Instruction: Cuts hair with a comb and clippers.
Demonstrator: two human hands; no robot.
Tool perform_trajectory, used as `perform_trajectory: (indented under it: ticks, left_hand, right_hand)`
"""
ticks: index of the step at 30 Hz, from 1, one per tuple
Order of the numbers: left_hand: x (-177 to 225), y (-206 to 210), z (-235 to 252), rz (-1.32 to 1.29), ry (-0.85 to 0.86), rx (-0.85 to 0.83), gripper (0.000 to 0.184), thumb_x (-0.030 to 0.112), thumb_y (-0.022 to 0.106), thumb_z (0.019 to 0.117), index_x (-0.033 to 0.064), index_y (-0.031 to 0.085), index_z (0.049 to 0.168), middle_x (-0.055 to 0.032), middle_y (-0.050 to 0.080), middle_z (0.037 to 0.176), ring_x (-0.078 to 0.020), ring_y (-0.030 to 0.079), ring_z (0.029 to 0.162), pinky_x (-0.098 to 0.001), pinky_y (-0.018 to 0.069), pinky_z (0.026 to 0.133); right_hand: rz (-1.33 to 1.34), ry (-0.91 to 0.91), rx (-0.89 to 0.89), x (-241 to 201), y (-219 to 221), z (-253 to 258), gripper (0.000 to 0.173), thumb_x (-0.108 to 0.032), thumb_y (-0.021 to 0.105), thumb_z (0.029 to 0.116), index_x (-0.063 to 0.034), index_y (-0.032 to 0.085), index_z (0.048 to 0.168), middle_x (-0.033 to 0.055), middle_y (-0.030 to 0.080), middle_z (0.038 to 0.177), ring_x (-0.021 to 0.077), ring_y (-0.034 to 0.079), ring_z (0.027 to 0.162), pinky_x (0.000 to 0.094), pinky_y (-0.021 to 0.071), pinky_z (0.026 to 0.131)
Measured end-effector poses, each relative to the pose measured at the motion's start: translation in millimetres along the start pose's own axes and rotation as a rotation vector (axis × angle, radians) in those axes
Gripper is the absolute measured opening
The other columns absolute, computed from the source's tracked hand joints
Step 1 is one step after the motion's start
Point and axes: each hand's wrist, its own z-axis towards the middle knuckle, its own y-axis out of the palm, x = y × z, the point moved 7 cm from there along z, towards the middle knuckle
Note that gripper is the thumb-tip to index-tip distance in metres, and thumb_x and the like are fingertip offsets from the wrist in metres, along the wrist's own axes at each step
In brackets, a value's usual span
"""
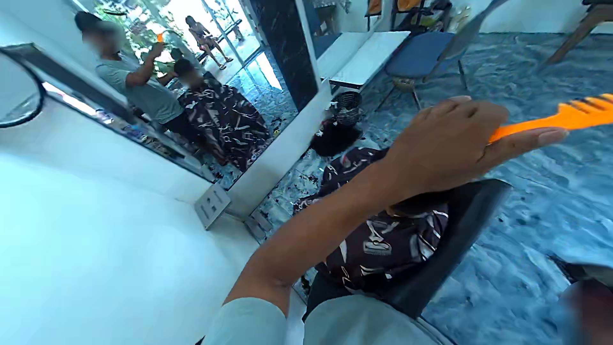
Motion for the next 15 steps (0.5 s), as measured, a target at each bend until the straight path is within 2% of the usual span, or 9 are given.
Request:
perform_trajectory:
  ticks: [2,4,5,6,8,10,12,14,15]
  left_hand:
    - [-1,7,9,-0.011,-0.050,-0.189,0.043,0.043,0.050,0.1074,0.0041,0.068,0.113,-0.0126,0.070,0.097,-0.0283,0.069,0.096,-0.0479,0.0565,0.083]
    - [-30,24,7,0.001,-0.105,-0.268,0.040,0.031,0.040,0.1112,0.0078,0.064,0.132,-0.0158,0.071,0.110,-0.0314,0.071,0.099,-0.0535,0.0568,0.087]
    - [-54,33,1,-0.050,-0.175,-0.270,0.043,0.031,0.034,0.1124,0.0058,0.064,0.130,-0.0162,0.071,0.108,-0.0303,0.070,0.097,-0.0538,0.0559,0.088]
    - [-77,39,-7,-0.115,-0.255,-0.262,0.047,0.034,0.031,0.1128,0.0026,0.065,0.124,-0.0155,0.070,0.099,-0.0273,0.069,0.086,-0.0509,0.0570,0.082]
    - [-107,41,-35,-0.251,-0.348,-0.258,0.049,0.037,0.033,0.1129,0.0006,0.066,0.112,-0.0096,0.070,0.080,-0.0185,0.066,0.061,-0.0395,0.0592,0.059]
    - [-118,53,-69,-0.391,-0.358,-0.302,0.046,0.035,0.037,0.1125,0.0007,0.066,0.104,-0.0063,0.069,0.073,-0.0143,0.062,0.052,-0.0334,0.0553,0.050]
    - [-125,67,-107,-0.385,-0.259,-0.354,0.045,0.035,0.039,0.1112,0.0017,0.068,0.100,-0.0051,0.065,0.069,-0.0135,0.058,0.053,-0.0345,0.0514,0.051]
    - [-130,77,-149,-0.265,-0.096,-0.389,0.045,0.037,0.041,0.1096,0.0033,0.071,0.102,-0.0072,0.063,0.072,-0.0183,0.060,0.061,-0.0430,0.0536,0.058]
    - [-128,84,-169,-0.210,-0.038,-0.405,0.044,0.039,0.045,0.1085,0.0061,0.074,0.106,-0.0089,0.067,0.078,-0.0215,0.065,0.068,-0.0485,0.0562,0.065]
  right_hand:
    - [0.011,-0.009,0.089,0,-6,-10,0.031,-0.046,0.039,0.1060,-0.0216,0.051,0.123,-0.0025,0.068,0.099,0.0151,0.069,0.084,0.0387,0.0597,0.067]
    - [0.038,-0.040,0.192,-6,-5,-22,0.033,-0.044,0.039,0.1053,-0.0192,0.050,0.124,0.0002,0.067,0.102,0.0177,0.069,0.087,0.0404,0.0602,0.069]
    - [0.050,-0.046,0.241,-6,-9,-26,0.034,-0.044,0.039,0.1054,-0.0190,0.050,0.124,0.0015,0.068,0.101,0.0191,0.070,0.085,0.0412,0.0605,0.068]
    - [0.064,-0.049,0.265,-5,-11,-27,0.035,-0.046,0.040,0.1060,-0.0193,0.051,0.126,0.0028,0.068,0.103,0.0207,0.070,0.084,0.0427,0.0600,0.068]
    - [0.091,-0.037,0.282,4,-10,-30,0.036,-0.049,0.041,0.1053,-0.0213,0.053,0.124,0.0028,0.068,0.104,0.0217,0.070,0.084,0.0445,0.0599,0.068]
    - [0.117,-0.018,0.296,12,-10,-40,0.036,-0.050,0.043,0.1048,-0.0224,0.055,0.124,0.0024,0.068,0.107,0.0222,0.070,0.086,0.0448,0.0598,0.068]
    - [0.135,-0.020,0.287,17,-6,-48,0.034,-0.047,0.046,0.1062,-0.0210,0.055,0.127,0.0041,0.068,0.111,0.0240,0.071,0.090,0.0462,0.0610,0.069]
    - [0.152,-0.041,0.244,20,1,-51,0.033,-0.040,0.050,0.1068,-0.0182,0.054,0.131,0.0066,0.068,0.115,0.0262,0.072,0.095,0.0483,0.0622,0.073]
    - [0.157,-0.064,0.217,21,6,-51,0.032,-0.035,0.055,0.1055,-0.0164,0.053,0.131,0.0082,0.069,0.115,0.0271,0.072,0.096,0.0493,0.0631,0.074]
